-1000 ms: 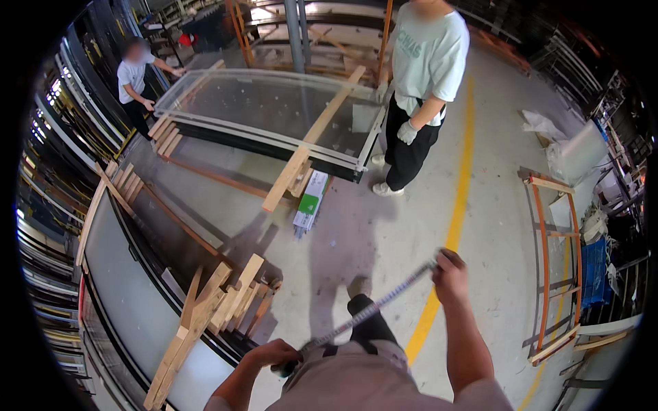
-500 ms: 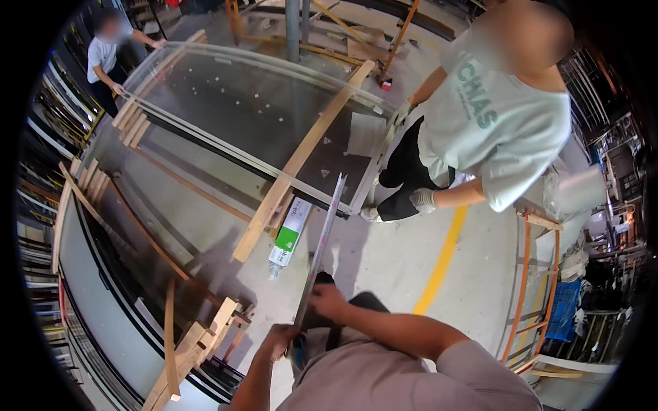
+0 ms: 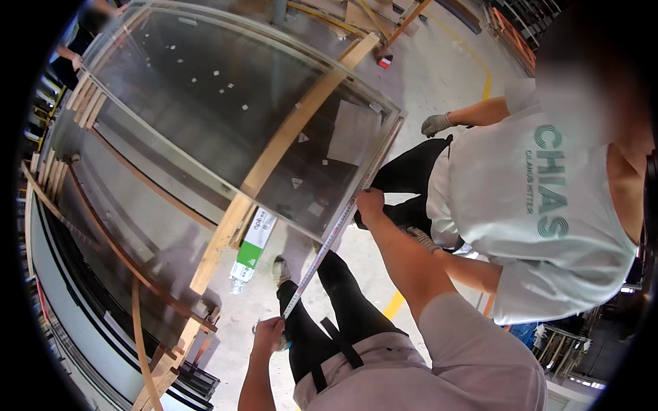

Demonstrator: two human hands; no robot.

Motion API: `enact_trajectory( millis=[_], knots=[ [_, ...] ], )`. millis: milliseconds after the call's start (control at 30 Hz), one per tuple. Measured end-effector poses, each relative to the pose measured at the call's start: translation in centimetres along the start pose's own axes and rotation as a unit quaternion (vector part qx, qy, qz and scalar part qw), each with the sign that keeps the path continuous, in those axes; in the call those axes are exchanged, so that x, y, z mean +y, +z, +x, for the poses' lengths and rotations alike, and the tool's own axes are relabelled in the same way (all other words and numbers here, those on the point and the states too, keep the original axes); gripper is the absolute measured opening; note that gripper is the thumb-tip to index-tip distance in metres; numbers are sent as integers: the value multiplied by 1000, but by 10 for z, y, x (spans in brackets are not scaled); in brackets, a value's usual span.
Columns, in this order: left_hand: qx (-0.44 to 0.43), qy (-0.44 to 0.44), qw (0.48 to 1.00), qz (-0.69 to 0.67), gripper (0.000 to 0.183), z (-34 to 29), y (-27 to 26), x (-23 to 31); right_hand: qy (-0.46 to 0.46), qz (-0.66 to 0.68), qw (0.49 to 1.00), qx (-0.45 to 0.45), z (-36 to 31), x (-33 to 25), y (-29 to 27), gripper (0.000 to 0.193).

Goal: The person measures lengths of black metal components using a tape measure, marks a location with a pencil, and then assists another person in moving large framed glass panels and a wooden-textured door panel across the fabrication floor.

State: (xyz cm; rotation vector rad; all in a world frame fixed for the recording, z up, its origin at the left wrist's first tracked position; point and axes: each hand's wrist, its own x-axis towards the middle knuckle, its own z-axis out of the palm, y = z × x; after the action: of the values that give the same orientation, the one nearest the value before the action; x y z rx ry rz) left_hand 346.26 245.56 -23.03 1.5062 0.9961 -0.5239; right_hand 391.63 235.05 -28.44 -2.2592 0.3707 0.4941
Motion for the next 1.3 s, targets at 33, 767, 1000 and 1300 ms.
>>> enact_trajectory(
  millis=[33, 767, 1000, 1300],
  knots=[
    [-6, 17, 1000, -16, 28, 17, 10, 10, 8, 3, 1000, 5, 19, 2, -4, 18],
    [-82, 42, 996, -8, 30, 118, 79, 47, -81, -156, 984, -15, 104, 65, -8, 31],
    [-68, 25, 985, -156, 33, 174, 111, 89, -119, -159, 980, -28, 94, 65, -6, 29],
    [-71, -54, 976, -198, 36, 204, 129, 90, -153, -145, 977, -19, 102, 78, -6, 28]
  ],
)
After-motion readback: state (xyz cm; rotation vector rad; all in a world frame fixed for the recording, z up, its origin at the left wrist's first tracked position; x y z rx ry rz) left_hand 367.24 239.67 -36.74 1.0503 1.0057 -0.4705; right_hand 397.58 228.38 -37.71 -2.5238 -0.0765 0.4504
